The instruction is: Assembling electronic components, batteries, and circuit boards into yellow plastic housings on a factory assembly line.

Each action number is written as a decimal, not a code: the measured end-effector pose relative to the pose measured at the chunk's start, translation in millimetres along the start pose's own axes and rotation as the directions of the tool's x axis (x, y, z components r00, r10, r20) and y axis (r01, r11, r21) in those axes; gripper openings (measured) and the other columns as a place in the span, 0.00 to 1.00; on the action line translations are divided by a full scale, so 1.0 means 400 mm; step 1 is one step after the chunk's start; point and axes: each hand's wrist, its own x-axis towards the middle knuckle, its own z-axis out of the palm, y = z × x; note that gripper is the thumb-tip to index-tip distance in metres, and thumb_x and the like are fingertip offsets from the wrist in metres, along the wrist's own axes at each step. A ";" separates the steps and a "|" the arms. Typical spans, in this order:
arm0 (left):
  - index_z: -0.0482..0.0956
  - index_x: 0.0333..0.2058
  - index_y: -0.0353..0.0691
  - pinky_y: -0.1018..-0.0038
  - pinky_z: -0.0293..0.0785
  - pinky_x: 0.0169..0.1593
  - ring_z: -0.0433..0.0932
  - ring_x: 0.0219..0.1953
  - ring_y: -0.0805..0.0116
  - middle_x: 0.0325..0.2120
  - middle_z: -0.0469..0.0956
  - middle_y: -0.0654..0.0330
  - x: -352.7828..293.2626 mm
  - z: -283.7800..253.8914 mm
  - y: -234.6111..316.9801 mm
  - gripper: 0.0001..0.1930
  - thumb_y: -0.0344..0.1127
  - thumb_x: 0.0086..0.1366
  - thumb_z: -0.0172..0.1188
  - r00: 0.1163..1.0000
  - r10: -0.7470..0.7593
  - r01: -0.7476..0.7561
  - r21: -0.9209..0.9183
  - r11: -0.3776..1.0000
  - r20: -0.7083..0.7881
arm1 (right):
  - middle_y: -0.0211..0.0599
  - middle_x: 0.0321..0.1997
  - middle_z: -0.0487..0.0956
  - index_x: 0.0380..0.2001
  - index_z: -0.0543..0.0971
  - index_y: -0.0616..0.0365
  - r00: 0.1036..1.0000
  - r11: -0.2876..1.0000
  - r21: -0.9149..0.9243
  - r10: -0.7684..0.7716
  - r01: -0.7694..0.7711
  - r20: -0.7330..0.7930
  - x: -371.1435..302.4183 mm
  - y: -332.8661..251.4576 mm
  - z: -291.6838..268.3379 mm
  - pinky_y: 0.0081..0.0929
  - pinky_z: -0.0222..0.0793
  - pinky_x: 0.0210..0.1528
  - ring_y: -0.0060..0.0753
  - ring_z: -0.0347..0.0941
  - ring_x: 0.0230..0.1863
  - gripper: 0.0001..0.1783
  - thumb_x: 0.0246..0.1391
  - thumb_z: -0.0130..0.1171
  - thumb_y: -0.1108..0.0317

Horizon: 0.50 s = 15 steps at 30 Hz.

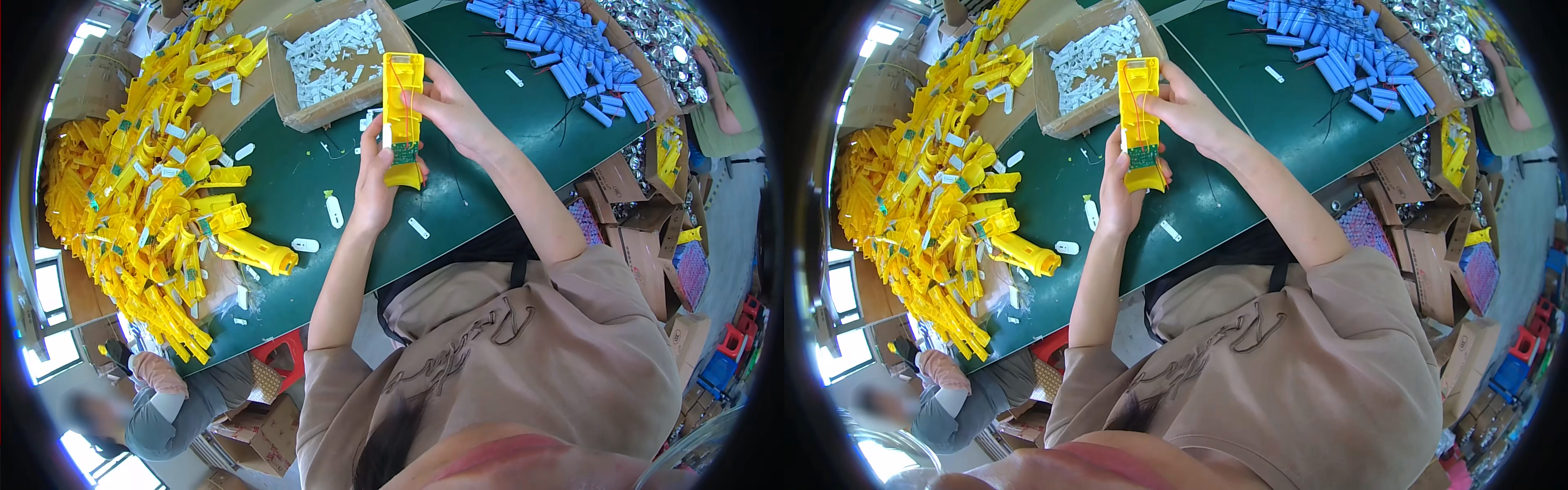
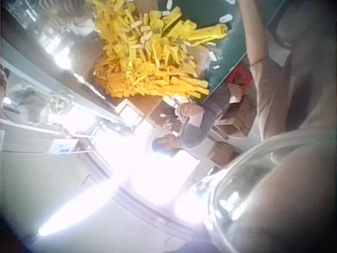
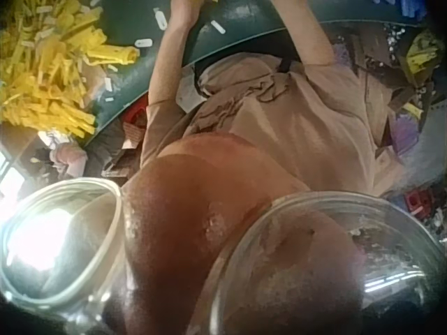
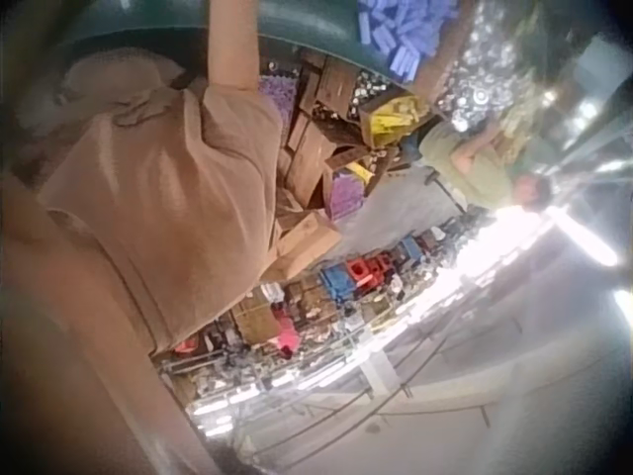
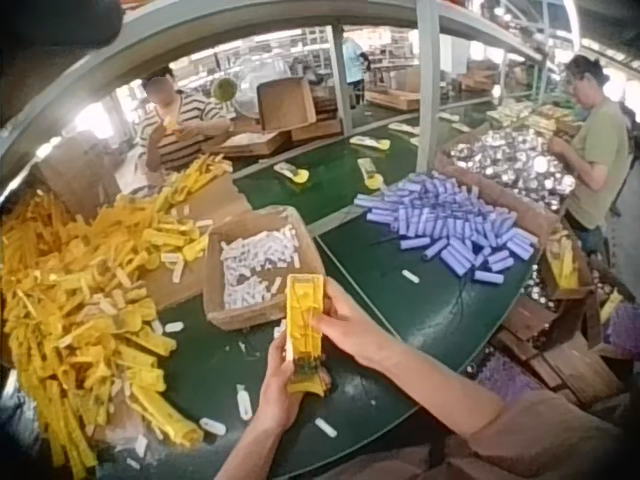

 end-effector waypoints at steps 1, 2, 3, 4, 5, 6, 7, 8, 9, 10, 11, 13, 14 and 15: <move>0.45 0.62 0.40 0.66 0.72 0.38 0.75 0.33 0.62 0.42 0.69 0.49 -0.002 0.004 -0.004 0.38 0.54 0.61 0.47 1.000 -0.002 0.002 0.001 1.000 -0.005 | 0.39 0.42 0.77 0.54 0.61 0.60 1.000 1.000 0.003 0.003 -0.003 0.003 0.001 0.003 0.001 0.28 0.64 0.54 0.25 0.72 0.48 0.22 0.58 0.53 0.68; 0.45 0.62 0.40 0.67 0.72 0.38 0.75 0.34 0.62 0.41 0.69 0.50 -0.005 0.012 -0.010 0.38 0.55 0.61 0.47 1.000 0.007 -0.007 -0.024 1.000 0.007 | 0.38 0.42 0.77 0.55 0.60 0.60 1.000 0.999 0.035 -0.003 0.002 0.010 0.005 0.007 0.000 0.28 0.63 0.54 0.25 0.72 0.47 0.24 0.58 0.53 0.68; 0.45 0.62 0.40 0.67 0.72 0.38 0.75 0.34 0.62 0.41 0.69 0.50 -0.002 0.015 -0.013 0.38 0.55 0.61 0.47 1.000 0.017 -0.016 -0.049 0.999 0.027 | 0.38 0.41 0.77 0.56 0.59 0.60 1.000 0.998 0.065 -0.013 0.012 0.012 0.009 0.007 -0.003 0.29 0.63 0.54 0.25 0.72 0.46 0.25 0.58 0.54 0.69; 0.44 0.63 0.42 0.67 0.72 0.38 0.75 0.34 0.62 0.41 0.68 0.51 0.002 0.011 -0.014 0.38 0.55 0.61 0.46 0.999 0.020 -0.019 -0.032 0.999 0.033 | 0.38 0.41 0.77 0.56 0.59 0.60 1.000 0.998 0.059 -0.015 0.016 -0.010 0.012 0.016 0.000 0.29 0.62 0.55 0.26 0.73 0.47 0.26 0.58 0.54 0.69; 0.44 0.63 0.42 0.67 0.72 0.38 0.75 0.34 0.62 0.41 0.68 0.51 0.000 0.009 -0.010 0.38 0.55 0.61 0.46 0.999 0.021 -0.020 -0.032 0.999 0.032 | 0.38 0.41 0.77 0.56 0.59 0.60 1.000 0.998 0.060 -0.016 0.016 -0.008 0.015 0.021 0.000 0.29 0.62 0.55 0.26 0.73 0.47 0.26 0.58 0.54 0.69; 0.42 0.63 0.44 0.67 0.73 0.37 0.75 0.34 0.62 0.40 0.68 0.50 -0.004 0.013 -0.001 0.37 0.54 0.62 0.45 0.999 0.025 -0.024 -0.014 1.000 0.022 | 0.36 0.41 0.76 0.56 0.60 0.59 0.999 0.998 0.052 -0.049 0.048 0.004 0.016 0.026 -0.001 0.26 0.65 0.50 0.23 0.72 0.44 0.25 0.57 0.55 0.68; 0.41 0.64 0.45 0.68 0.73 0.36 0.74 0.33 0.62 0.40 0.68 0.49 -0.005 0.015 0.008 0.37 0.53 0.62 0.45 1.000 0.028 -0.029 0.004 1.000 0.012 | 0.33 0.42 0.75 0.56 0.61 0.57 0.997 0.996 0.043 -0.081 0.080 0.017 0.017 0.028 -0.002 0.22 0.68 0.46 0.20 0.72 0.42 0.25 0.57 0.55 0.68; 0.41 0.64 0.45 0.68 0.73 0.36 0.74 0.33 0.62 0.40 0.68 0.49 -0.001 0.013 0.017 0.37 0.53 0.62 0.45 1.000 0.027 -0.027 0.002 1.000 0.011 | 0.33 0.42 0.75 0.56 0.61 0.57 0.997 0.996 0.043 -0.079 0.078 0.017 0.017 0.027 -0.005 0.22 0.68 0.46 0.20 0.72 0.42 0.25 0.57 0.55 0.68; 0.43 0.63 0.46 0.69 0.74 0.35 0.75 0.32 0.62 0.38 0.69 0.49 -0.001 0.008 0.028 0.35 0.52 0.63 0.44 0.999 0.016 -0.015 -0.028 0.999 0.040 | 0.32 0.41 0.75 0.57 0.60 0.56 0.996 0.999 -0.029 -0.042 0.044 0.084 0.013 0.018 0.001 0.19 0.69 0.40 0.19 0.72 0.40 0.25 0.58 0.54 0.68; 0.45 0.63 0.46 0.69 0.75 0.34 0.75 0.30 0.62 0.37 0.70 0.50 0.000 0.003 0.032 0.33 0.52 0.64 0.44 0.997 0.005 -0.001 -0.058 0.998 0.071 | 0.31 0.40 0.75 0.57 0.60 0.56 0.989 0.995 -0.103 0.000 0.016 0.148 0.007 0.014 0.008 0.16 0.69 0.34 0.17 0.72 0.37 0.25 0.58 0.54 0.68; 0.45 0.63 0.46 0.69 0.75 0.34 0.75 0.30 0.62 0.37 0.70 0.50 0.000 0.002 0.026 0.33 0.52 0.64 0.44 0.998 0.005 -0.001 -0.060 0.998 0.063 | 0.29 0.39 0.75 0.59 0.60 0.55 0.987 0.993 -0.064 -0.093 0.102 0.133 0.000 0.048 0.035 0.11 0.65 0.26 0.13 0.69 0.32 0.26 0.58 0.53 0.67; 0.49 0.60 0.44 0.70 0.76 0.32 0.75 0.28 0.62 0.35 0.71 0.51 0.003 -0.007 0.013 0.28 0.50 0.66 0.42 1.000 -0.011 0.012 -0.091 0.996 0.008 | 0.27 0.38 0.75 0.57 0.63 0.55 0.983 0.964 -0.231 -0.093 0.128 0.158 -0.007 0.037 0.034 0.12 0.63 0.27 0.12 0.67 0.29 0.24 0.58 0.53 0.68; 0.54 0.56 0.42 0.70 0.76 0.31 0.75 0.28 0.65 0.35 0.71 0.53 0.008 -0.015 0.012 0.22 0.47 0.69 0.37 0.999 0.036 -0.036 -0.026 0.999 -0.011 | 0.27 0.38 0.75 0.57 0.63 0.55 0.983 0.965 -0.228 -0.092 0.128 0.162 -0.011 0.039 0.025 0.12 0.63 0.27 0.12 0.67 0.29 0.24 0.58 0.53 0.68; 0.54 0.56 0.42 0.70 0.76 0.31 0.75 0.28 0.65 0.35 0.71 0.53 0.009 -0.025 0.003 0.22 0.47 0.69 0.37 0.999 0.036 -0.037 -0.024 0.999 -0.015 | 0.30 0.36 0.76 0.53 0.67 0.58 0.987 0.952 -0.266 -0.132 0.151 0.087 -0.013 0.039 0.015 0.15 0.65 0.33 0.15 0.69 0.33 0.21 0.57 0.54 0.66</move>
